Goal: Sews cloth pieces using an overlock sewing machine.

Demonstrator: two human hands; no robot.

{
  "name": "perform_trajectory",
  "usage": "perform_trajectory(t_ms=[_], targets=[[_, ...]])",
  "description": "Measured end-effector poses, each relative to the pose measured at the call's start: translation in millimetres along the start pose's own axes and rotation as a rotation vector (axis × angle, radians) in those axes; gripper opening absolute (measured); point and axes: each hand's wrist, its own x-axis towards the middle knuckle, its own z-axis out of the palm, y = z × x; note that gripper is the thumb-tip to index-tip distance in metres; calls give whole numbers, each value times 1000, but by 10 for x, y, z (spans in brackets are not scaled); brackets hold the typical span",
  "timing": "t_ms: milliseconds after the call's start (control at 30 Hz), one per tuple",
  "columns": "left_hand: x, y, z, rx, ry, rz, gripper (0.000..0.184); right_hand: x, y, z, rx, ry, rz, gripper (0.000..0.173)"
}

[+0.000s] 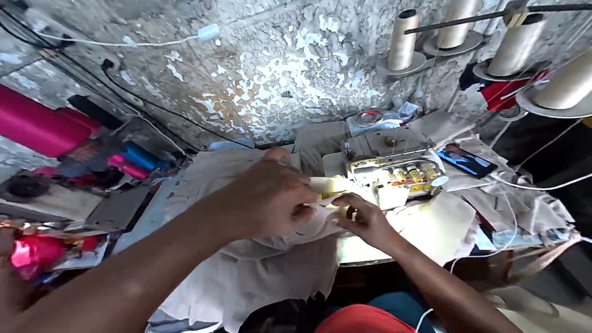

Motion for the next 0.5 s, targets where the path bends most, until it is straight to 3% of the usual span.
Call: perform_trajectory(t_ms=[67, 233, 367, 500], targets=[[-18, -19, -16, 84, -41, -4, 26, 82, -103, -8, 61, -87, 4, 30], [-153, -113, 45, 125, -54, -19, 32, 7, -209, -171, 23, -36, -48, 24], [-140, -158, 99, -65, 12, -13, 39, 91, -213, -260, 27, -20, -89, 19], [-143, -78, 178, -473, 108, -13, 38, 211, -202, -234, 39, -31, -154, 16]])
